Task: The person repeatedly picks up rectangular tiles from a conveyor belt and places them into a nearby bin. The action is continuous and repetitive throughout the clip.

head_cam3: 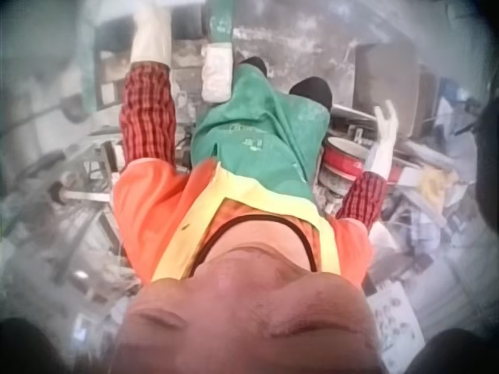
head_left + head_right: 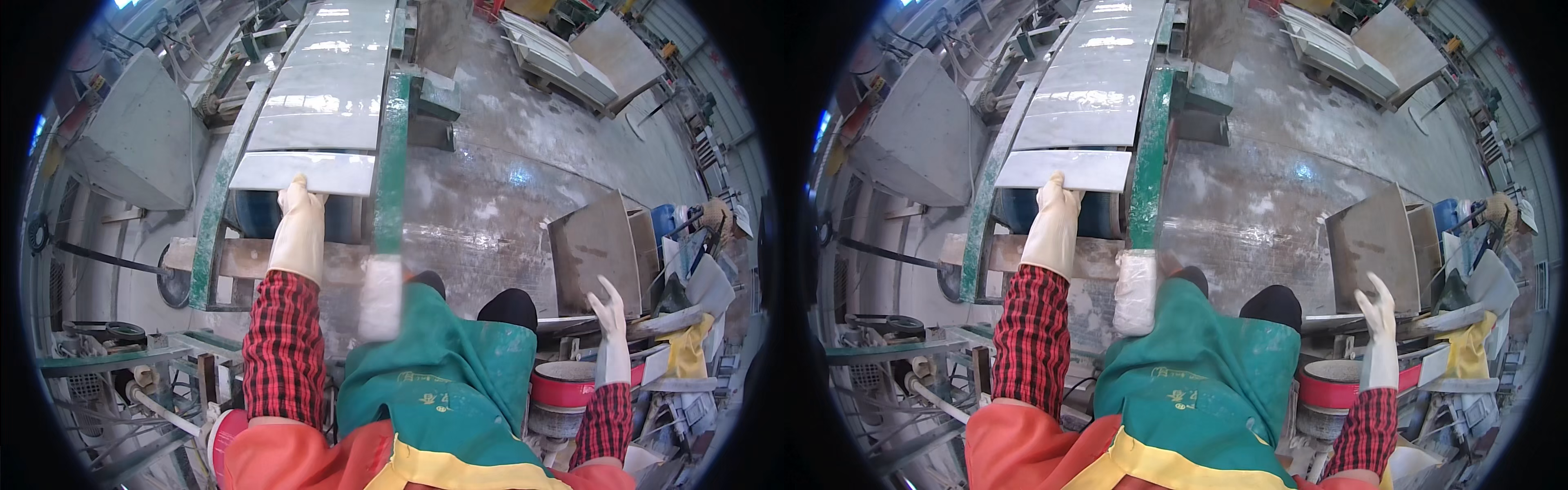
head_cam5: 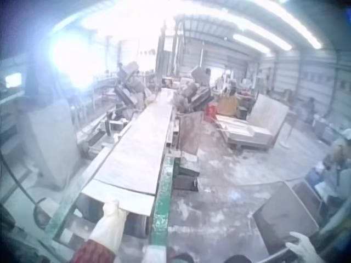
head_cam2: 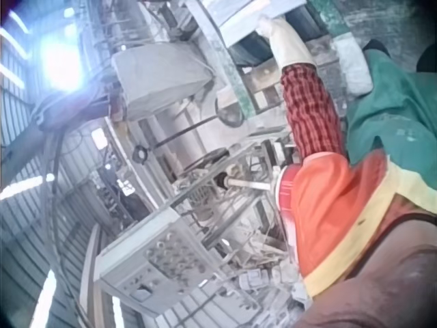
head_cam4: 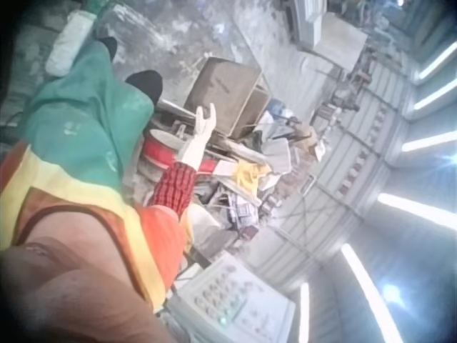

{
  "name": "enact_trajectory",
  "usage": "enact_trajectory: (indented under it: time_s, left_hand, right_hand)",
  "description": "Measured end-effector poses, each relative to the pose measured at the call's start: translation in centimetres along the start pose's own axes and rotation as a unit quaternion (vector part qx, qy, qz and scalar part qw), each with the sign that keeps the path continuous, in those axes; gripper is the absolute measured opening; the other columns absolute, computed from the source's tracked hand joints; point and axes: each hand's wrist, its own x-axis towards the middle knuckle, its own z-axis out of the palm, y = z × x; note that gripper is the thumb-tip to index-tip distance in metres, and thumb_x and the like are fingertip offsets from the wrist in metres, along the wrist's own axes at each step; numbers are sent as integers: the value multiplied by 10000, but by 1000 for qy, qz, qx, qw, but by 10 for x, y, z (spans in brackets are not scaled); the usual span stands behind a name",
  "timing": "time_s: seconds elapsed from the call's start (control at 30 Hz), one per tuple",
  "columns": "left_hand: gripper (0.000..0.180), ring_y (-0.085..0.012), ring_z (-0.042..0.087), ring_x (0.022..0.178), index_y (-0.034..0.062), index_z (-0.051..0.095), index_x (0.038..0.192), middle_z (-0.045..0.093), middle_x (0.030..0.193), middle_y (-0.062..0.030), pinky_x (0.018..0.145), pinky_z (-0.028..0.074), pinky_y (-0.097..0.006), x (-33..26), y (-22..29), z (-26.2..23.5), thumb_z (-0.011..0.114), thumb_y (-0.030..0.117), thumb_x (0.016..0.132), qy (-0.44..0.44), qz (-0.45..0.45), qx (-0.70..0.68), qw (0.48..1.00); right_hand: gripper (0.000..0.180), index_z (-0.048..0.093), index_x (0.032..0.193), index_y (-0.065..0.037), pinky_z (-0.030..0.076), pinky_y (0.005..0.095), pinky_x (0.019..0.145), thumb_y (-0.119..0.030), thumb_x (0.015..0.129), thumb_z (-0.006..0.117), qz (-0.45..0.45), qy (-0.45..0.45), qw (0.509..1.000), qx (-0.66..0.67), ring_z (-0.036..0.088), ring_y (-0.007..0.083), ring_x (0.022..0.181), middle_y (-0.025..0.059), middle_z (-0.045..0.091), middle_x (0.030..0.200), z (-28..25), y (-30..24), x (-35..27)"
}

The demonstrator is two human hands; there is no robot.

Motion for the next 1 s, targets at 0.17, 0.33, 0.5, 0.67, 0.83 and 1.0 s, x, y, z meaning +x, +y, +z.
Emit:
enact_trajectory:
  time_s: [0.17, 0.33, 0.5, 0.67, 0.83, 1.0]
  left_hand:
    - [423, -429, 629, 1178, -12, 403, 1459, 526, 1403, -234, 909, 596, -641, 17, -12, 11, 464, 31, 1042, 35, 8, 24, 999]
    - [433, -408, 652, 1133, 16, 441, 1437, 550, 1368, -219, 843, 632, -600, 13, -10, 22, 514, 24, 1010, 88, 9, 30, 996]
    - [364, -406, 669, 1103, 4, 479, 1379, 577, 1320, -219, 827, 648, -561, 27, -4, 15, 517, 50, 1020, 91, -9, 41, 995]
    - [363, -403, 678, 1075, -8, 477, 1362, 577, 1286, -217, 780, 656, -545, 33, -9, 8, 543, 72, 1014, 74, -3, 21, 997]
    - [431, -391, 667, 1107, 11, 437, 1415, 570, 1331, -206, 842, 637, -577, 32, -9, 16, 547, 27, 998, 101, -7, 26, 995]
    - [448, -351, 688, 1082, 13, 483, 1414, 592, 1340, -184, 831, 642, -558, 34, -5, 23, 595, 45, 981, 114, -18, 51, 992]
  right_hand:
    - [579, 524, 1423, 71, 369, 370, 1171, -106, 918, 746, 100, 89, 985, 109, 517, 279, 1370, 207, 564, 1447, -14, 114, -83]
    - [565, 539, 1434, 28, 377, 375, 1165, -116, 929, 747, 149, 63, 980, 114, 516, 268, 1369, 190, 567, 1453, -2, 118, -112]
    - [533, 547, 1434, 12, 361, 381, 1175, -108, 943, 718, 129, 34, 980, 145, 509, 256, 1373, 168, 565, 1460, 14, 73, -98]
    - [525, 553, 1434, -2, 346, 389, 1184, -108, 941, 703, 108, 39, 984, 140, 508, 265, 1375, 163, 571, 1456, 12, 52, -90]
    - [515, 561, 1431, -13, 353, 391, 1179, -126, 947, 698, 109, 34, 985, 132, 509, 261, 1376, 156, 577, 1452, 19, 53, -85]
    - [514, 561, 1434, -17, 354, 393, 1178, -129, 948, 684, 104, 14, 985, 137, 518, 255, 1367, 152, 584, 1446, 24, 36, -77]
